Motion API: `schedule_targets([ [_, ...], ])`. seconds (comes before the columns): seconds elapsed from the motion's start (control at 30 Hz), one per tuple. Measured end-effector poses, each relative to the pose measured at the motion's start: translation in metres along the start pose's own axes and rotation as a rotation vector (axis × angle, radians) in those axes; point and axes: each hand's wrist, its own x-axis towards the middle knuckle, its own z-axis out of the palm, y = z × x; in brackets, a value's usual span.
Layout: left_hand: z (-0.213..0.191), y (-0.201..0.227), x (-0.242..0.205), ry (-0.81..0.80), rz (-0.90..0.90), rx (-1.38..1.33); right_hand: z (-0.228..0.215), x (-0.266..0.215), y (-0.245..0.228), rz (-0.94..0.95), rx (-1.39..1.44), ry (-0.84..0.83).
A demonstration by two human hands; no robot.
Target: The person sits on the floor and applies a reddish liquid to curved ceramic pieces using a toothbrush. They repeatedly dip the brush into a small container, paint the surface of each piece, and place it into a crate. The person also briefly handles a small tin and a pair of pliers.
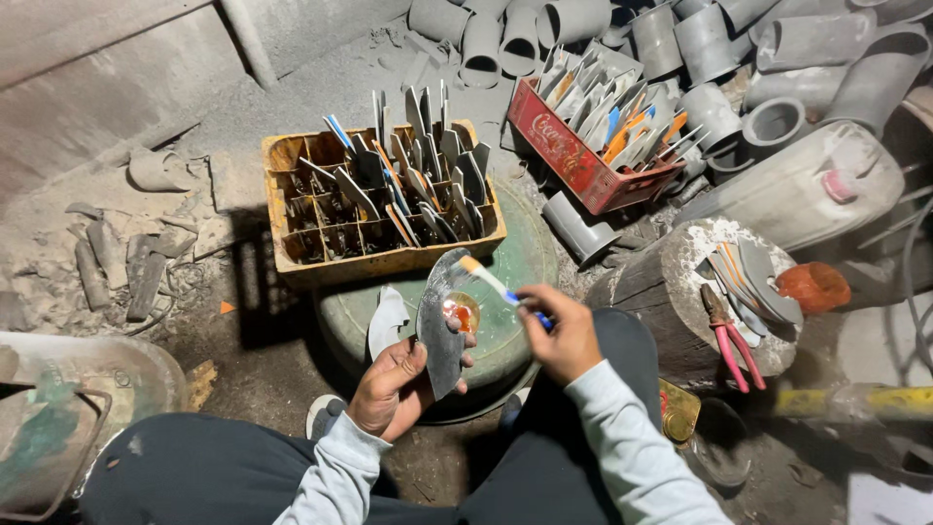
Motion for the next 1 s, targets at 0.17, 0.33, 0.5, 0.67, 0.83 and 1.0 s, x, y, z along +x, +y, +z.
schedule_targets([
  [0.17, 0.001, 0.001, 0.001, -0.012, -0.020, 0.048, -0.008, 0.015, 0.008, -0.207, -0.038, 0.001],
  [0.33, -0.002, 0.002, -0.001, -0.019, -0.038, 0.069, -0.009, 0.018, 0.005, -0.047, -0.008, 0.009],
  [0.5, -0.009, 0.000, -0.001, -0.077, -0.004, 0.044, -0.003, 0.014, 0.003, -0.050, 0.039, -0.029],
  [0.67, -0.004, 0.004, -0.001, -0.020, 0.064, 0.021, 0.002, 0.010, 0.007, -0.061, 0.030, 0.056],
  [0.83, 0.006, 0.006, -0.004, -0.043, 0.080, -0.046, 0.005, -0.002, 0.027, -0.024, -0.029, -0.015],
  [1.0, 0.010, 0.031, -0.015, -0.026, 0.097, 0.093, 0.003, 0.004, 0.054, 0.031, 0.011, -0.004],
])
